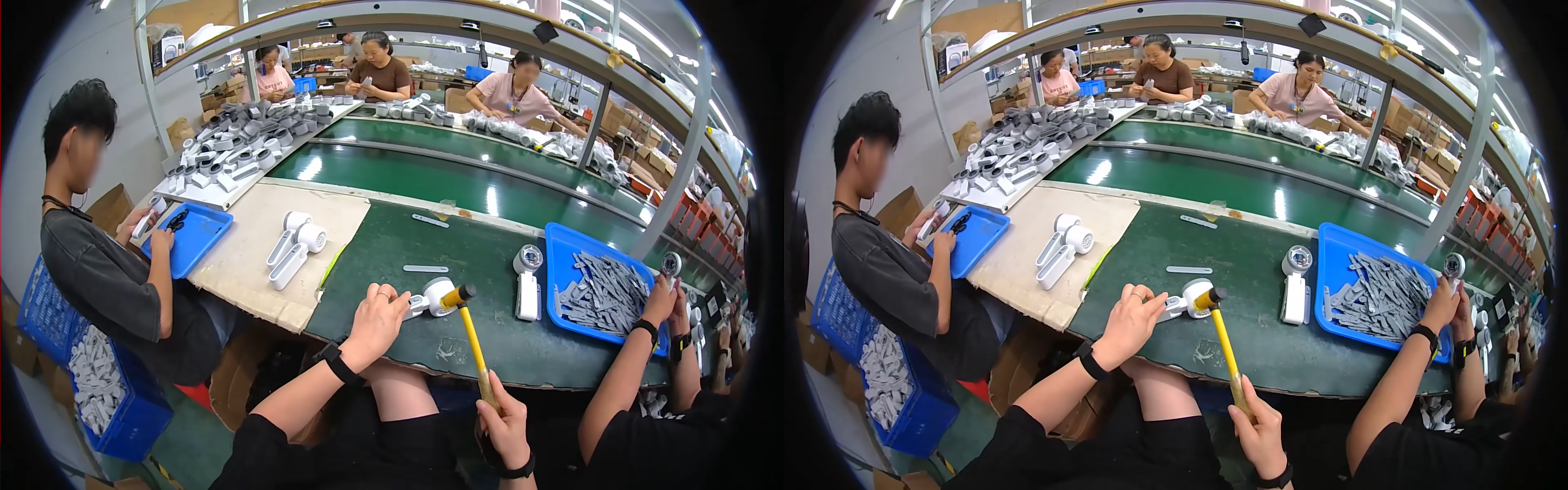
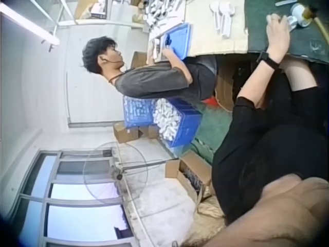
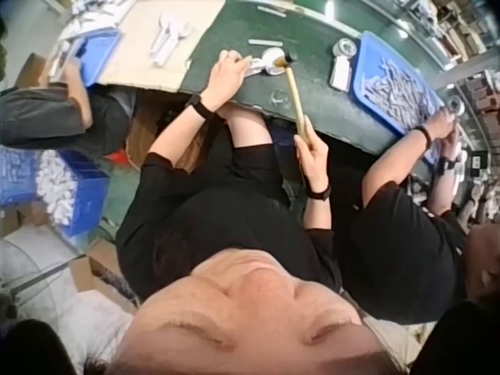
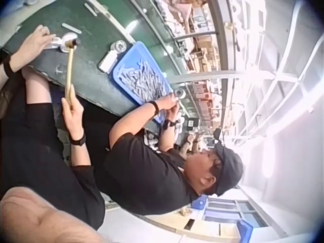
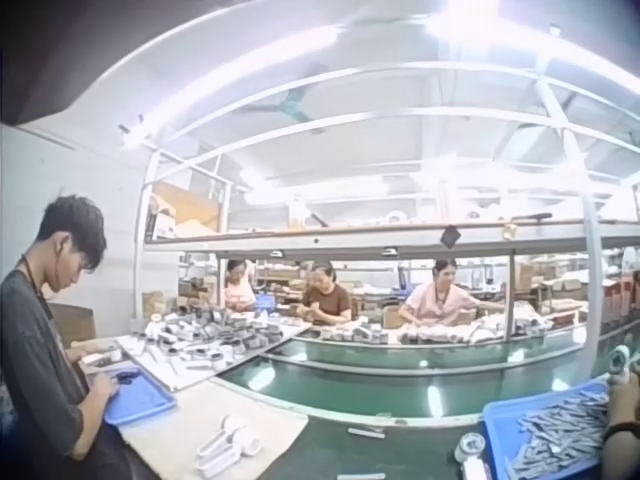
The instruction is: The person picks up a white plastic component, places a grey metal strip into its slot, and uses a yellow mallet to tap the strip into place. They then set the assembled unit down and pick up another white plastic component to repeat the process.
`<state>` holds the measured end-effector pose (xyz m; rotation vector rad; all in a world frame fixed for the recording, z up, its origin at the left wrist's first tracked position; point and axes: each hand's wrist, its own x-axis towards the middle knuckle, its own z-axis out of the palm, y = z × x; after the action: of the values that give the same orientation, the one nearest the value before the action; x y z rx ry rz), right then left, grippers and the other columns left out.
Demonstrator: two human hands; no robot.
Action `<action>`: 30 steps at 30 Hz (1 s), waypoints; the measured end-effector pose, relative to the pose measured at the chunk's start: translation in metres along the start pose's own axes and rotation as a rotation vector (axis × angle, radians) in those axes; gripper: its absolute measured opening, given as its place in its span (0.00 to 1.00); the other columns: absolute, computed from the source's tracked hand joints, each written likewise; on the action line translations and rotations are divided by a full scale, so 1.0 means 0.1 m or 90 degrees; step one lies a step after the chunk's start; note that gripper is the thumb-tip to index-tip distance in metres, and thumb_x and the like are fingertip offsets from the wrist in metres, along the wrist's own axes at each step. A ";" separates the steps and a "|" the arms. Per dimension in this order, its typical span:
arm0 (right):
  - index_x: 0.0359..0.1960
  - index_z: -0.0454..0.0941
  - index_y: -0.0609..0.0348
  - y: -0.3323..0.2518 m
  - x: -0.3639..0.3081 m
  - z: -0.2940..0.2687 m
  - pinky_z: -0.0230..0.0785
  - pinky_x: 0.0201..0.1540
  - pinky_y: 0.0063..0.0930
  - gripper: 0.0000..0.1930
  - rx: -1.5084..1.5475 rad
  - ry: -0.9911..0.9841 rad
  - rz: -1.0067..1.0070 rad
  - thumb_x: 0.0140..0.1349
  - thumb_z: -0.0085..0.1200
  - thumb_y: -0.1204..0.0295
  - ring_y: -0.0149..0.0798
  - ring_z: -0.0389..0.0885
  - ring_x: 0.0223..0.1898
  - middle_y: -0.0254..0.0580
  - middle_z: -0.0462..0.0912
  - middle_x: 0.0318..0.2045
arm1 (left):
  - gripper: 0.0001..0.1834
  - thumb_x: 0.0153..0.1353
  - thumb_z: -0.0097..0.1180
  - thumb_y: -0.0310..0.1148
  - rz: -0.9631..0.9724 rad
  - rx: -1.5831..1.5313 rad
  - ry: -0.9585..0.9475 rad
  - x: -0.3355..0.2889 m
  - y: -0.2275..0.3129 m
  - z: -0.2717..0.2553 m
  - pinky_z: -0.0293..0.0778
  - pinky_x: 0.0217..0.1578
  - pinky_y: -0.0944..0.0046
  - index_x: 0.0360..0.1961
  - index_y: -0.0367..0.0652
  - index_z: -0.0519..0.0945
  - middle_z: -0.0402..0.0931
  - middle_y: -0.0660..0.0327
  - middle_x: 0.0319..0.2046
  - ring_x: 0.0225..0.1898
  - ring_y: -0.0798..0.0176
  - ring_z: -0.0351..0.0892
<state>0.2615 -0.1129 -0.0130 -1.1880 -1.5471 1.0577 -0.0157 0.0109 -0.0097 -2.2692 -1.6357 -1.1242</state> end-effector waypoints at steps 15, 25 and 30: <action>0.63 0.70 0.60 -0.25 0.47 0.03 0.70 0.34 0.29 0.28 -0.285 -0.042 -0.186 0.58 0.58 0.80 0.39 0.77 0.27 0.49 0.77 0.27 | 0.14 0.56 0.63 0.32 -0.103 -0.062 0.014 -0.02 -0.08 0.18 0.67 0.44 0.54 0.45 0.50 0.86 0.76 0.62 0.37 0.43 0.54 0.69; 0.64 0.70 0.56 -0.28 0.49 0.05 0.68 0.33 0.36 0.30 -0.344 -0.069 -0.180 0.57 0.58 0.80 0.49 0.75 0.26 0.51 0.75 0.25 | 0.15 0.52 0.67 0.34 -0.144 -0.131 -0.039 -0.13 -0.14 0.03 0.69 0.45 0.52 0.40 0.38 0.84 0.77 0.56 0.37 0.44 0.50 0.73; 0.64 0.70 0.55 -0.46 0.44 0.10 0.69 0.31 0.42 0.29 -0.354 -0.056 -0.195 0.58 0.57 0.79 0.53 0.76 0.26 0.50 0.74 0.25 | 0.16 0.49 0.69 0.32 -0.119 -0.164 -0.048 -0.09 -0.21 -0.02 0.71 0.44 0.54 0.38 0.36 0.84 0.77 0.52 0.32 0.41 0.48 0.74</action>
<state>0.2355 -0.0793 0.0347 -1.2142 -2.0957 0.4925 -0.0359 0.0117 -0.0203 -2.3753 -1.8613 -1.3813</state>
